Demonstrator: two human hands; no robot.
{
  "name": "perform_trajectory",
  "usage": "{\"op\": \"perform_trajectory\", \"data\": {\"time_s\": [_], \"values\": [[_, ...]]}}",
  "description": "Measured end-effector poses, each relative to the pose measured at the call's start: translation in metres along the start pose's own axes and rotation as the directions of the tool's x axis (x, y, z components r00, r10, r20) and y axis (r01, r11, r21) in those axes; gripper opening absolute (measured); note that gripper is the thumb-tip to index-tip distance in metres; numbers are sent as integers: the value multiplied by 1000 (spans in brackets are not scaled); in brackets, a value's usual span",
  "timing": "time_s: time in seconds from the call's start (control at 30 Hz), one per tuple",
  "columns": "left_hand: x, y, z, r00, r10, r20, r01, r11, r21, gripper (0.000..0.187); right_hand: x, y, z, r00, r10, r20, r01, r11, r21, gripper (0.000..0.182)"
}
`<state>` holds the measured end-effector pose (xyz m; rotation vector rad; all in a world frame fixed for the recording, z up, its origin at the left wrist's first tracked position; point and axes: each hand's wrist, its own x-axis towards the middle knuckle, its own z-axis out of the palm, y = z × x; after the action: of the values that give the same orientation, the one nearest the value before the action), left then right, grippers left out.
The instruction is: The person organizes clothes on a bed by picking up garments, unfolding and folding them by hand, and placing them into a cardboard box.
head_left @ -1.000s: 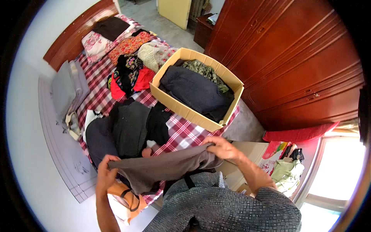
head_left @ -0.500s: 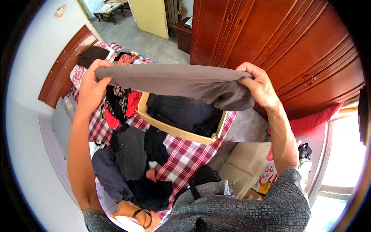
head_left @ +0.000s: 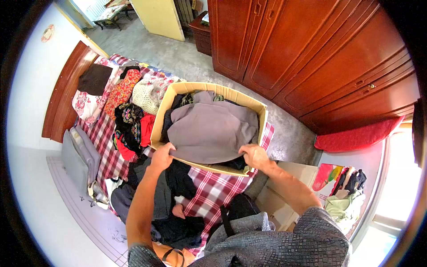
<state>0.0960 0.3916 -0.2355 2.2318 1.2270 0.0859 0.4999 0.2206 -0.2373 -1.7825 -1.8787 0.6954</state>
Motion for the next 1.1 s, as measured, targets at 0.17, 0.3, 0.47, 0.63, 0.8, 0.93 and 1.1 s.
{"op": "perform_trajectory", "data": {"time_s": [0.17, 0.3, 0.47, 0.63, 0.8, 0.93, 1.1], "values": [[11, -6, -4, 999, -50, 13, 51, 992, -119, 38, 3, 1, 7, 993, 110, 33, -113, 990, 88, 21], [58, 2, -36, 989, 67, -130, -92, 976, -196, 40, 34, 21, -21, 987, 160, -11, -155, 972, 178, 23], [123, 95, -129, 977, 51, -207, -104, 962, -254, 38, 89, 12, -125, 950, 298, -93, -268, 931, 248, 26], [118, 126, -168, 935, 196, -295, -294, 895, -336, 32, 63, -39, -174, 965, 238, -107, -213, 956, 201, 25], [71, 70, -121, 931, 302, -207, -327, 940, -99, 36, 4, -56, -94, 977, -48, -208, 37, 998, -56, 22], [40, -1, -36, 963, 268, 3, -268, 963, 3, 39, -37, -29, 16, 973, 81, 218, -61, 993, -96, 39], [31, -28, 16, 974, 225, 14, -225, 971, 79, 51, -23, -32, 39, 985, 100, 138, -105, 994, 25, 49]]}}
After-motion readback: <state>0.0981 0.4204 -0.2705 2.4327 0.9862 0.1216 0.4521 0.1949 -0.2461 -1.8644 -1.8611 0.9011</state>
